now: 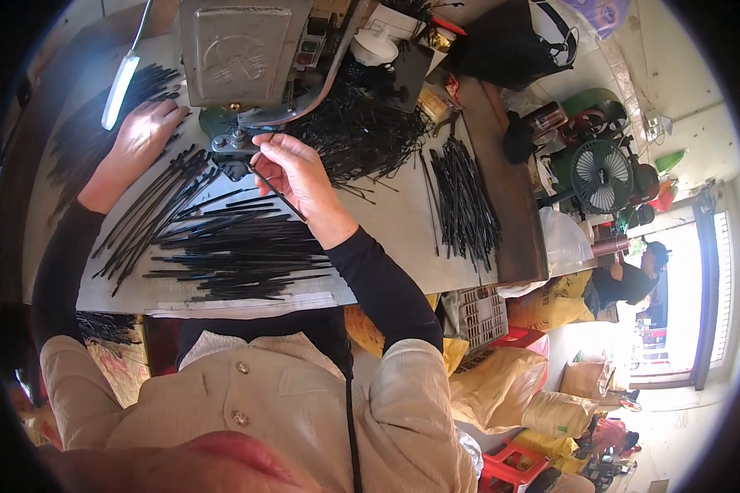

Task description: The person assembles thin black rods using a mechanical clipping machine.

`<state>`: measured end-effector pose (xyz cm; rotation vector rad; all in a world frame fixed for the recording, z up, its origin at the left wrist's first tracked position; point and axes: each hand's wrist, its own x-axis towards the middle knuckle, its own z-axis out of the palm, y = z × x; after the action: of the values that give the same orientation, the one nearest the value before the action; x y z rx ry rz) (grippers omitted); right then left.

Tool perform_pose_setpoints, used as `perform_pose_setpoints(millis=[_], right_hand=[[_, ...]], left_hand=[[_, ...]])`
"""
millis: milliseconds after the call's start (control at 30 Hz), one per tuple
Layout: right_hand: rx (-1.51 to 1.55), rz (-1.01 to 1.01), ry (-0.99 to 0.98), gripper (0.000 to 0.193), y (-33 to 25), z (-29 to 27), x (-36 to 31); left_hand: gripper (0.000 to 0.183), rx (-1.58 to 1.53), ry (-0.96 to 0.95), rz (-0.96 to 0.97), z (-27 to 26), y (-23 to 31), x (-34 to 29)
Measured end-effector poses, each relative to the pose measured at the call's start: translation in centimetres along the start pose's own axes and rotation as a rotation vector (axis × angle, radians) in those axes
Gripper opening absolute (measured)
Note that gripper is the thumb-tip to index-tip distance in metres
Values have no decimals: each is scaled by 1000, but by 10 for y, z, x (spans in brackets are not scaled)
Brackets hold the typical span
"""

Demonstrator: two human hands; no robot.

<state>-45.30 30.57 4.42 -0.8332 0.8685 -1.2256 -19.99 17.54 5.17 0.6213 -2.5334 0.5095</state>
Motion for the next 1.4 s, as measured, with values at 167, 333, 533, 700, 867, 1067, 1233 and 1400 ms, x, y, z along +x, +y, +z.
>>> perform_pose_setpoints(millis=[167,333,533,700,867,1067,1233,1400], right_hand=[[-2,18,-15,23,1,-1,-1],[-53,37,-29,21,1,1,-1],[-154,43,-65,22,1,1,2],[-214,28,-38,25,0,-1,-4],[-537,61,-99,28,0,15,-5],[-643,99,-139,26,0,24,0],[-632,90,-149,26,-2,23,-1],[-585,85,-158,27,-3,19,1]], left_hand=[[25,-134,-63,-113,-3,11,0],[25,-90,-91,19,-16,19,3],[27,-642,-69,-469,8,-4,3],[32,-1130,-143,-769,10,10,8],[31,-1432,-116,-720,-5,59,2],[29,-1469,-90,-738,3,75,3],[29,-1477,-77,-723,6,78,7],[29,-1479,-82,-717,7,77,13]])
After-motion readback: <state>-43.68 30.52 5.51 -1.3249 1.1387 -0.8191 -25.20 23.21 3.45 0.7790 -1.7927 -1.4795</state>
